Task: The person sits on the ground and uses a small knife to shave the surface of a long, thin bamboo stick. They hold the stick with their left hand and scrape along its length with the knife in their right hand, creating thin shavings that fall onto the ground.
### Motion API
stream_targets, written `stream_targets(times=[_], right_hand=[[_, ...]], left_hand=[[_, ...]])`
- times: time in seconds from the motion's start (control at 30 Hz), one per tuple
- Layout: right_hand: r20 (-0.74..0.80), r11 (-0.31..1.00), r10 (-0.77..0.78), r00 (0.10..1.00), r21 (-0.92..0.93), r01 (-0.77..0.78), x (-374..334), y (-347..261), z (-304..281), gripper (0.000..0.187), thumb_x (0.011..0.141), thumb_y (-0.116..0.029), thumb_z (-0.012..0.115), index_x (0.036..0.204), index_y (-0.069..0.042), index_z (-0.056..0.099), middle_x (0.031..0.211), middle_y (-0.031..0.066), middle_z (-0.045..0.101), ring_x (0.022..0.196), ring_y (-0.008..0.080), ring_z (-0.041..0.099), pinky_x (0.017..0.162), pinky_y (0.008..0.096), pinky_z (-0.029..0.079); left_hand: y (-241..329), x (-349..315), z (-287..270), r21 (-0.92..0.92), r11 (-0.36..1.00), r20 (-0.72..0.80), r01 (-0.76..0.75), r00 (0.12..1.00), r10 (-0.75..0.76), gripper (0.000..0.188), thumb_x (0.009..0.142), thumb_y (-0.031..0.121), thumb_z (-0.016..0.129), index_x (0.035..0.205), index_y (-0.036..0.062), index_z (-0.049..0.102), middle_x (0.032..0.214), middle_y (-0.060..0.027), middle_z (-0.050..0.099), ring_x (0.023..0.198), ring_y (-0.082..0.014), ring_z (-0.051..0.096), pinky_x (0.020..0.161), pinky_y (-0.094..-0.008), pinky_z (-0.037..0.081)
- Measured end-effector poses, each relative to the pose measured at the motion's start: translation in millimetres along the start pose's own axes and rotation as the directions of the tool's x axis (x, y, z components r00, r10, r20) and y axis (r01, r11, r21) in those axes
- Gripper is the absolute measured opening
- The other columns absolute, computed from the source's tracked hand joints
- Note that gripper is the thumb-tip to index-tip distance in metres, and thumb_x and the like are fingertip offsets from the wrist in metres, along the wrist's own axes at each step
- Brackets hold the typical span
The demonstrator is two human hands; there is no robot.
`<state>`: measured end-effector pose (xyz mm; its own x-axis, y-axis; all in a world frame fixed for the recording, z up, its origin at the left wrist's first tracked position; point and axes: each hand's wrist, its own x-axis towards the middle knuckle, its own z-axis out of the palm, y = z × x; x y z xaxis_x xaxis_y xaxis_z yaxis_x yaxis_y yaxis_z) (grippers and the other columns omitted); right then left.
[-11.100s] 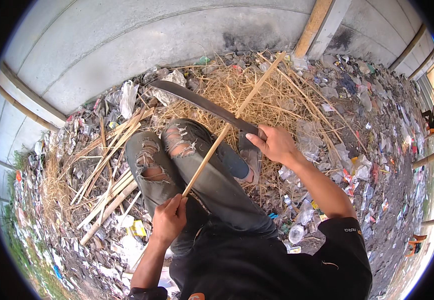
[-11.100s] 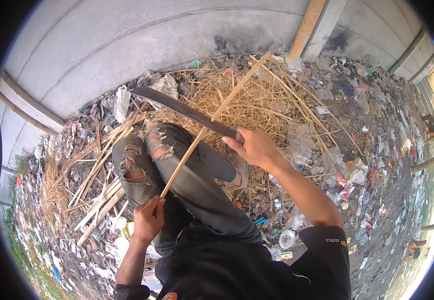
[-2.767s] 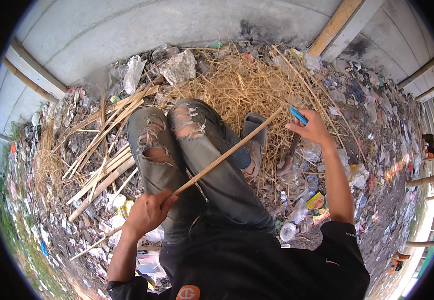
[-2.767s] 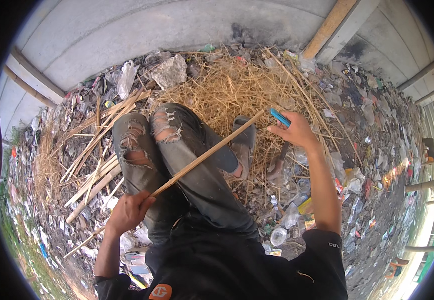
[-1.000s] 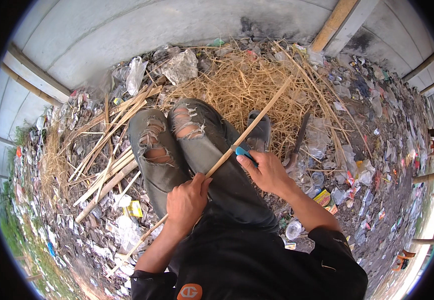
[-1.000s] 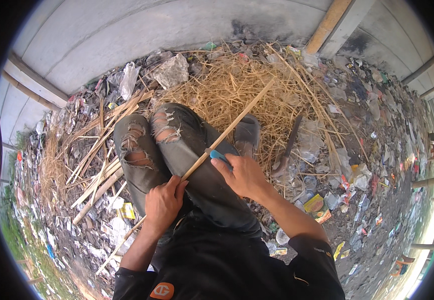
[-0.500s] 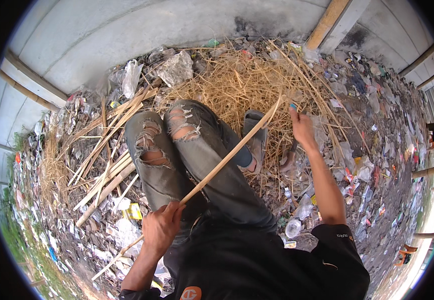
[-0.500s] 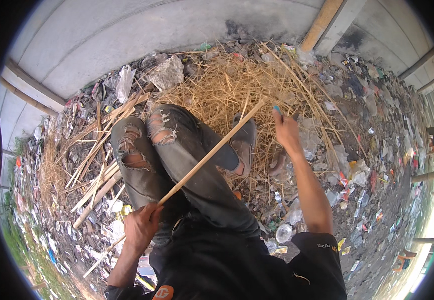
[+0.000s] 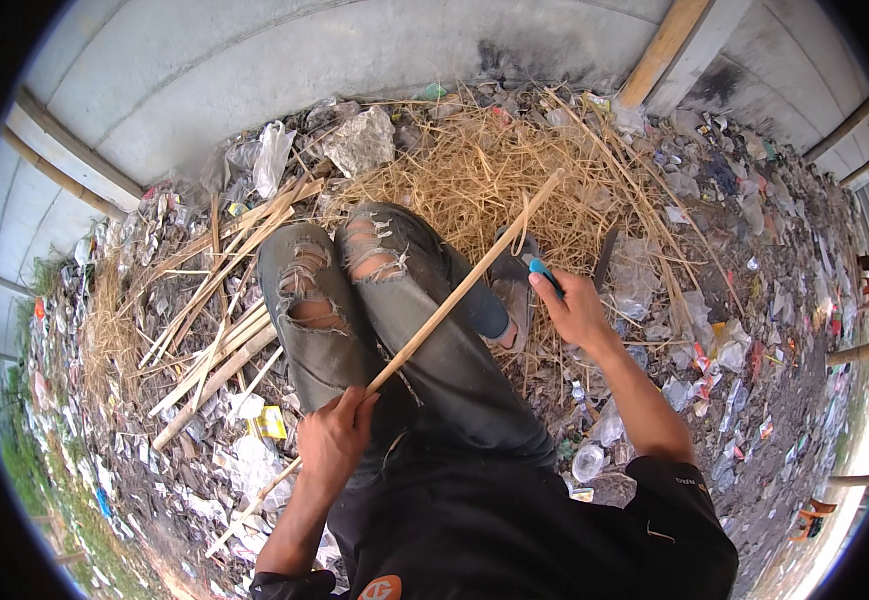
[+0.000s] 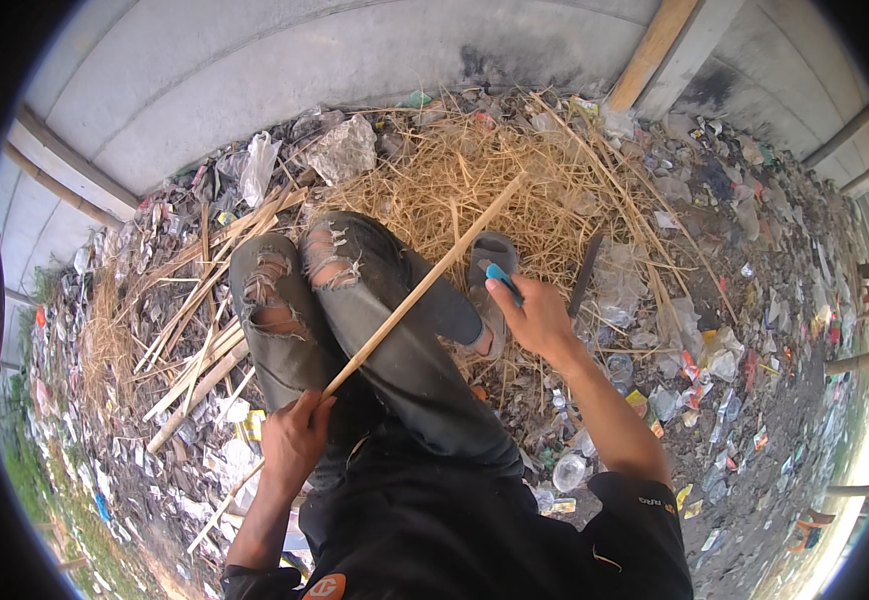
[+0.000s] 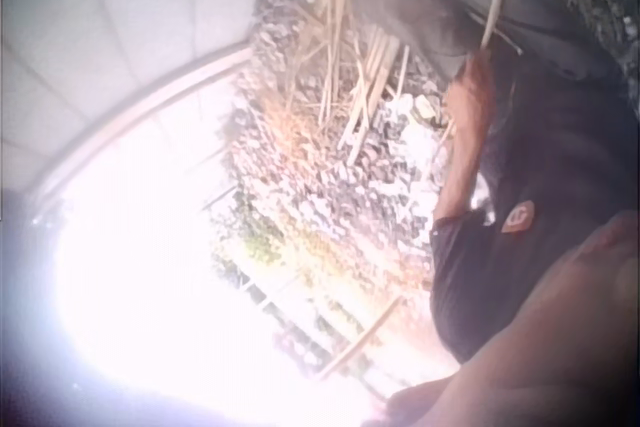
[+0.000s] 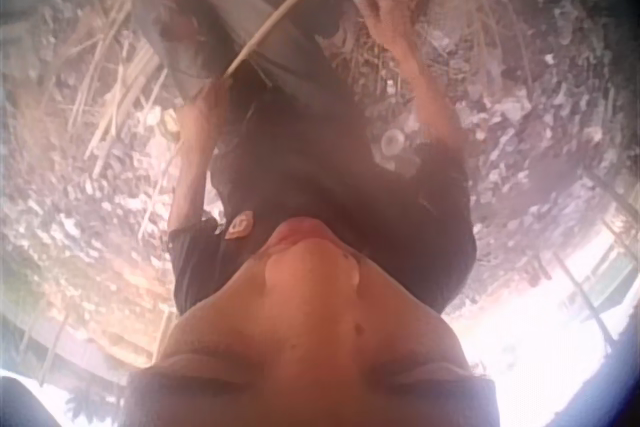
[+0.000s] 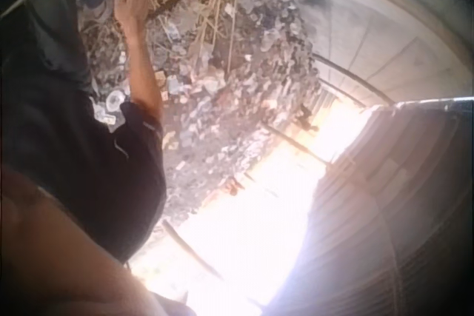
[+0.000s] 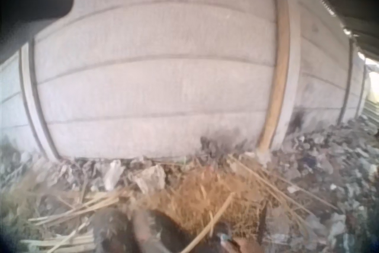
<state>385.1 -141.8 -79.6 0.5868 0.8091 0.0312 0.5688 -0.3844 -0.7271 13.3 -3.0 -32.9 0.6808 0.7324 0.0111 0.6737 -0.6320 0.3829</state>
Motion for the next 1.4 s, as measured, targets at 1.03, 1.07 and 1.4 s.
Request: stream_targets(times=[1.03, 1.07, 1.4], right_hand=[[0.114, 0.978, -0.182, 0.977, -0.078, 0.192, -14.3, -42.4, 42.6, 0.060, 0.106, -0.056, 0.059, 0.081, -0.003, 0.068, 0.060, 0.0208, 0.063, 0.063, 0.0449, 0.068, 0.059, 0.0518, 0.052], [0.153, 0.976, -0.181, 0.972, -0.092, 0.196, -18.0, -52.7, 47.0, 0.061, 0.106, -0.057, 0.058, 0.081, -0.002, 0.068, 0.060, 0.0216, 0.063, 0.063, 0.0458, 0.068, 0.060, 0.0529, 0.052], [0.094, 0.986, -0.128, 0.987, -0.096, 0.137, -6.7, -67.4, 64.3, 0.065, 0.106, -0.059, 0.059, 0.081, 0.000, 0.069, 0.060, 0.0235, 0.060, 0.062, 0.0473, 0.064, 0.058, 0.0537, 0.048]], left_hand=[[-23.0, -12.5, -5.1, -0.063, 0.996, -0.117, -0.057, 0.992, 0.049, 0.023, 0.096, 0.025, 0.080, 0.117, 0.0144, 0.081, 0.071, -0.0109, 0.070, 0.057, -0.0352, 0.068, 0.051, -0.0465, 0.051], [-20.7, -11.7, -4.2, -0.052, 0.997, -0.115, -0.054, 0.992, 0.048, 0.023, 0.097, 0.025, 0.080, 0.117, 0.0144, 0.081, 0.070, -0.0108, 0.069, 0.057, -0.0353, 0.068, 0.051, -0.0467, 0.051], [-13.7, -10.4, -5.3, 0.083, 0.990, -0.102, -0.114, 0.987, 0.122, 0.022, 0.098, 0.026, 0.078, 0.117, 0.0156, 0.078, 0.068, -0.0087, 0.066, 0.053, -0.0340, 0.067, 0.048, -0.0466, 0.051]])
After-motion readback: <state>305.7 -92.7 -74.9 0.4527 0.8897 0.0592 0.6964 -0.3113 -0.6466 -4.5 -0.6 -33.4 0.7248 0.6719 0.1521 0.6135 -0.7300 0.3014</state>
